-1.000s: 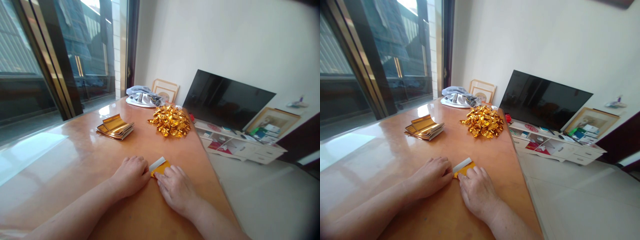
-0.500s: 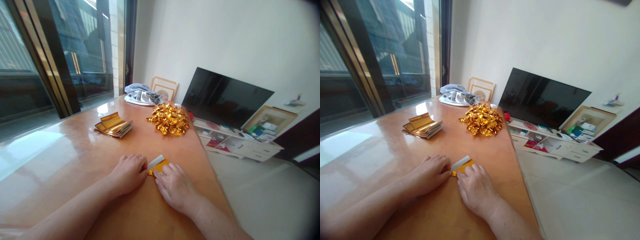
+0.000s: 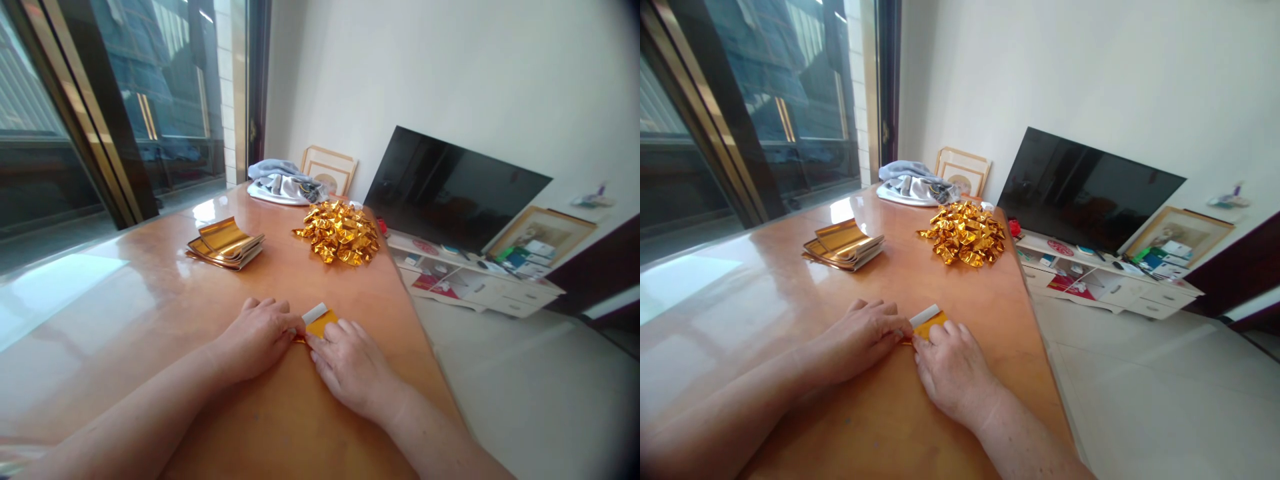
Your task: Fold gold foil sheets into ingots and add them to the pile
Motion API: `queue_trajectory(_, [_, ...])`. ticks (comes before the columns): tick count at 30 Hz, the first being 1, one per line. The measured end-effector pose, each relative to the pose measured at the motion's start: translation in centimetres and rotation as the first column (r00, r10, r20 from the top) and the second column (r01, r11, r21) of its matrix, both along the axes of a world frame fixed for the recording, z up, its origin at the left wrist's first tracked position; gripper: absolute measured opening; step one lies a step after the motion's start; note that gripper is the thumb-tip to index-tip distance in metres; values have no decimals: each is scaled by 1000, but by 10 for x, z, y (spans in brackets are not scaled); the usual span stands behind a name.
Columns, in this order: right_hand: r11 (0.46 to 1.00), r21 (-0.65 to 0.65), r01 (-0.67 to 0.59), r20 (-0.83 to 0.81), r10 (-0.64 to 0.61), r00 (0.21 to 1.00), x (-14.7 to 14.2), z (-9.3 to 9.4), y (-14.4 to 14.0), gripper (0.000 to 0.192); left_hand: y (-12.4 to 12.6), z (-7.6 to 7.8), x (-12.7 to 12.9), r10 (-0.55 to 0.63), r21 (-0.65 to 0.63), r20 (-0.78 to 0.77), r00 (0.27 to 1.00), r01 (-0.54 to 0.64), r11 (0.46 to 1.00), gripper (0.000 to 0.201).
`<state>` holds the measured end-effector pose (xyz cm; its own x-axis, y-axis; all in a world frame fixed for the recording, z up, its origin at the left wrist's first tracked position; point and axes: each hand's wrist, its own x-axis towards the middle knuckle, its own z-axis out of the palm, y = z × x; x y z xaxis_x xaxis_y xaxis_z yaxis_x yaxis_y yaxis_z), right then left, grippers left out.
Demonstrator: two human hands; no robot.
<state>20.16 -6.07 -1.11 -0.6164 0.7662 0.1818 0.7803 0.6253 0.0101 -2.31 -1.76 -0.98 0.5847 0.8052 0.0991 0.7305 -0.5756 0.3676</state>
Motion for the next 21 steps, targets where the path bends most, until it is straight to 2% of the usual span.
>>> queue_trajectory(9, [999,-37,0,37,1,999,11,11,-3,28,4,-1,-2,0,-18,-2,1000,0,1000,26])
queue_trajectory(15, [999,-9,53,-44,-53,998,19,11,-3,24,3,-2,-1,8,-12,12,1000,-8,1000,27])
queue_trajectory(21, [996,14,-93,-110,94,989,5,3,0,29,4,-3,-1,6,-5,6,1000,-6,1000,26])
